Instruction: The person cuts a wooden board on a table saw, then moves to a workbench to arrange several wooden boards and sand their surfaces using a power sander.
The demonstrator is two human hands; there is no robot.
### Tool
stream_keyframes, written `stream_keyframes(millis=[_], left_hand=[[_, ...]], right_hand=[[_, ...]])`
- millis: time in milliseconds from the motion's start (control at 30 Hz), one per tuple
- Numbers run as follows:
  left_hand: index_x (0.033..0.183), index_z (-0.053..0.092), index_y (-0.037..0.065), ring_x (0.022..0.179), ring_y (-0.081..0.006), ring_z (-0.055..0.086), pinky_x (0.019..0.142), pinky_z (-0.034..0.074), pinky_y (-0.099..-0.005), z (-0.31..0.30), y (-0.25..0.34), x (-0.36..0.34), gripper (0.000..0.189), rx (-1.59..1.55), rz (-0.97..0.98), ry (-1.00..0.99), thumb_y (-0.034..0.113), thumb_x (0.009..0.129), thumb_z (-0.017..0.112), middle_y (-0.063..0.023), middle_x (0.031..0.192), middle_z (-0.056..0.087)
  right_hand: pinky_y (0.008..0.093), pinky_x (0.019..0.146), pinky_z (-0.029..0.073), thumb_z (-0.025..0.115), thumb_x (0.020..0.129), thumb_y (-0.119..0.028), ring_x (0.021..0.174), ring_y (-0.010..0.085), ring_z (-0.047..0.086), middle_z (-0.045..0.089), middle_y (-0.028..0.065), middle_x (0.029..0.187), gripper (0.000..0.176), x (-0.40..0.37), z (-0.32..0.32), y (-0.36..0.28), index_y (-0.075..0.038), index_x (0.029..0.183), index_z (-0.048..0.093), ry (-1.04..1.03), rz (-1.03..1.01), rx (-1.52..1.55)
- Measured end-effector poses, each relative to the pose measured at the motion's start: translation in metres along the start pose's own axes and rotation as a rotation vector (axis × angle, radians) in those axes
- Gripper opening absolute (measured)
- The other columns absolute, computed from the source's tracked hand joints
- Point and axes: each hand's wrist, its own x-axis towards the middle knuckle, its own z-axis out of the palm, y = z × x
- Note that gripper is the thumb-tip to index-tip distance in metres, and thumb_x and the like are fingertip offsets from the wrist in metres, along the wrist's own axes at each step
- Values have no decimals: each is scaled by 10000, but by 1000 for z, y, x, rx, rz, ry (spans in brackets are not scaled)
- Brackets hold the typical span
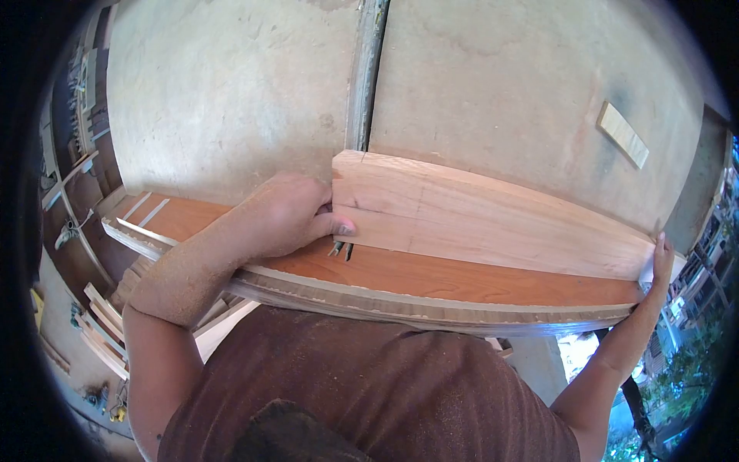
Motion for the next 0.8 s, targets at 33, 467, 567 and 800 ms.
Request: stream_keyframes(millis=[33,467,567,800], left_hand=[[905,683,-21,826,-403,645,741,485,-468,-1,1,0,496,7,-11,-11,472,874,646,-235,828,660],[924,683,-17,824,-403,645,742,485,-471,1,-1,1,482,18,5,-18,461,883,639,-231,824,661],[927,683,-15,823,-403,644,743,485,-469,3,-3,2,480,6,25,6,460,885,637,-228,826,662],[839,697,-49,846,-385,656,791,500,-468,-1,0,-1,505,-16,10,-7,447,901,625,-244,826,667]], right_hand=[[393,869,451,444,1000,-502,933,282,607,681,224,974,626,0,0,1,96,1026,629,-3,-9,-1],[400,820,451,433,1000,-503,861,259,580,650,214,873,617,-4,-1,-8,86,954,611,16,-23,-38],[394,827,453,436,1000,-502,867,249,584,663,202,884,623,-5,0,-10,92,987,624,34,-49,-50],[398,835,457,419,1003,-517,889,268,606,678,228,926,652,-5,-1,-11,102,977,622,30,-57,-46]])
